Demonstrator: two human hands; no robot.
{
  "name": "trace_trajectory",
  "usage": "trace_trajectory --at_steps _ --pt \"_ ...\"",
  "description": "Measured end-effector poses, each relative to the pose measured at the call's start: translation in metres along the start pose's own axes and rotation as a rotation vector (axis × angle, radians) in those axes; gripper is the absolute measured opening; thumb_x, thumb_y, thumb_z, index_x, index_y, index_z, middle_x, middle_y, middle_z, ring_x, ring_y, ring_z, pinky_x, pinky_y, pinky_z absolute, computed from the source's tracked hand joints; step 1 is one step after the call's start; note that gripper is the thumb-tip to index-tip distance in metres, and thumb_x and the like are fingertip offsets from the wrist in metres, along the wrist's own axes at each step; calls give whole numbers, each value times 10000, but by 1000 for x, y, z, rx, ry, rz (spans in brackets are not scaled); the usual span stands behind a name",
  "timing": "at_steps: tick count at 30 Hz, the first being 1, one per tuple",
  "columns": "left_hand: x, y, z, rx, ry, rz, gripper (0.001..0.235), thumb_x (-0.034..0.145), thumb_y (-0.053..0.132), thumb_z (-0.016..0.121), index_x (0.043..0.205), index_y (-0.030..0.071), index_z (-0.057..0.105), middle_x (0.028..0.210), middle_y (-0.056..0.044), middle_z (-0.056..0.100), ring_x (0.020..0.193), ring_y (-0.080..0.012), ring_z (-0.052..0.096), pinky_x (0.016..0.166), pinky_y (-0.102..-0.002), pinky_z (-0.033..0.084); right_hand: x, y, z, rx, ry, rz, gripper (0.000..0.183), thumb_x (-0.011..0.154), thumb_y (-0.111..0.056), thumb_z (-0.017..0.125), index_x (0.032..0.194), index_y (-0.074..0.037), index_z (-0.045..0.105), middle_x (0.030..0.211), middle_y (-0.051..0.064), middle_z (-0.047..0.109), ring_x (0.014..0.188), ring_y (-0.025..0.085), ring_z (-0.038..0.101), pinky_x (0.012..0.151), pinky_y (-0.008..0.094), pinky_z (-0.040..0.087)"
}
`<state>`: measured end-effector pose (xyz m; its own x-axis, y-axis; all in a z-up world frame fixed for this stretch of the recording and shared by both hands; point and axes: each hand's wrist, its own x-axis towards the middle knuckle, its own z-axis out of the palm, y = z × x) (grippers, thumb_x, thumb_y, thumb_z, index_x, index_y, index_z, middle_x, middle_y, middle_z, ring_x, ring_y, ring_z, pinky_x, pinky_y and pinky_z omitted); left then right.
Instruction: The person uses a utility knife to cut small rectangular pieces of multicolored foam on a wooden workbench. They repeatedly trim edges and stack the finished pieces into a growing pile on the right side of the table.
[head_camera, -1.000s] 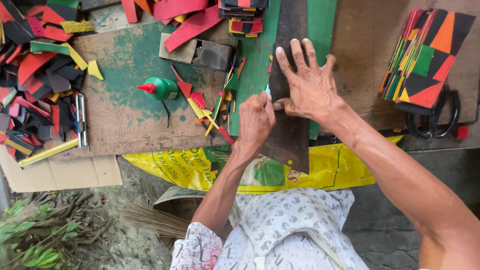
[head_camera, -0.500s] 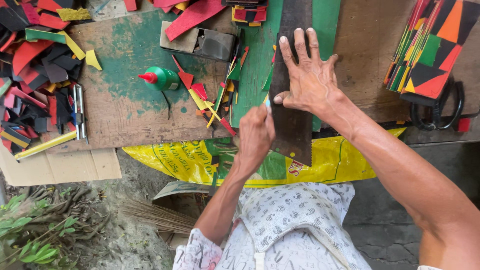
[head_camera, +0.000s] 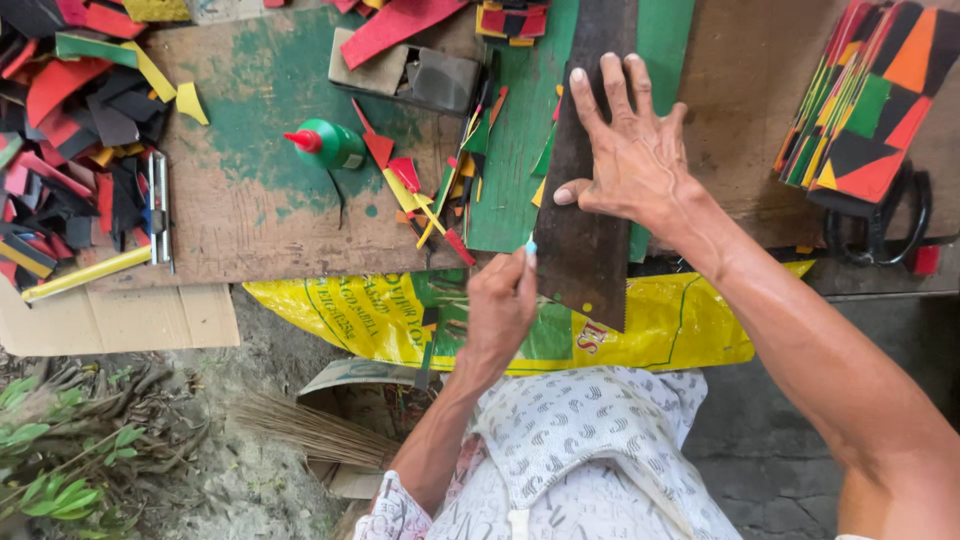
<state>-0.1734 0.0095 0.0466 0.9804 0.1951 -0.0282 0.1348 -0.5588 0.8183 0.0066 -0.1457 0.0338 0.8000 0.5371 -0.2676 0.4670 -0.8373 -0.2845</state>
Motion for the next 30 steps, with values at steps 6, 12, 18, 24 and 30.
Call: trace_trajectory --at_steps 6,12,18,24,30 --pt "50 11 -12 -99 179 -28 164 998 81 637 1090 -2 744 716 -88 610 570 -131 561 510 -329 416 3 16 -1 30 45 -67 1234 654 -592 856 1643 -183 242 1674 191 160 1522 419 139 941 778 341" --pt "140 -3 46 -145 101 44 196 1025 149 621 1094 2 729 771 -131 654 626 -191 651 587 -350 488 -1 18 5 100 110 -24 1232 603 -485 891 1633 -199 279 1669 146 194 1534 374 175 959 742 339" --pt "151 -10 53 -109 76 8 223 997 142 629 1142 2 723 809 -181 683 666 -260 693 626 -384 512 1 21 6 78 110 -39 1215 607 -500 891 1624 -196 299 1658 139 213 1523 363 177 924 719 344" --pt "153 -6 52 -82 70 34 226 1001 144 624 1138 -4 727 826 -195 688 694 -270 697 647 -389 516 0 22 7 60 126 -45 1219 613 -527 890 1623 -185 300 1662 137 201 1526 349 163 919 713 343" --pt "152 1 48 -47 54 18 221 1000 151 614 1105 -8 727 785 -213 669 657 -301 681 623 -407 500 1 25 10 61 133 -58 1224 623 -535 883 1637 -185 294 1663 148 189 1520 348 155 894 690 349"
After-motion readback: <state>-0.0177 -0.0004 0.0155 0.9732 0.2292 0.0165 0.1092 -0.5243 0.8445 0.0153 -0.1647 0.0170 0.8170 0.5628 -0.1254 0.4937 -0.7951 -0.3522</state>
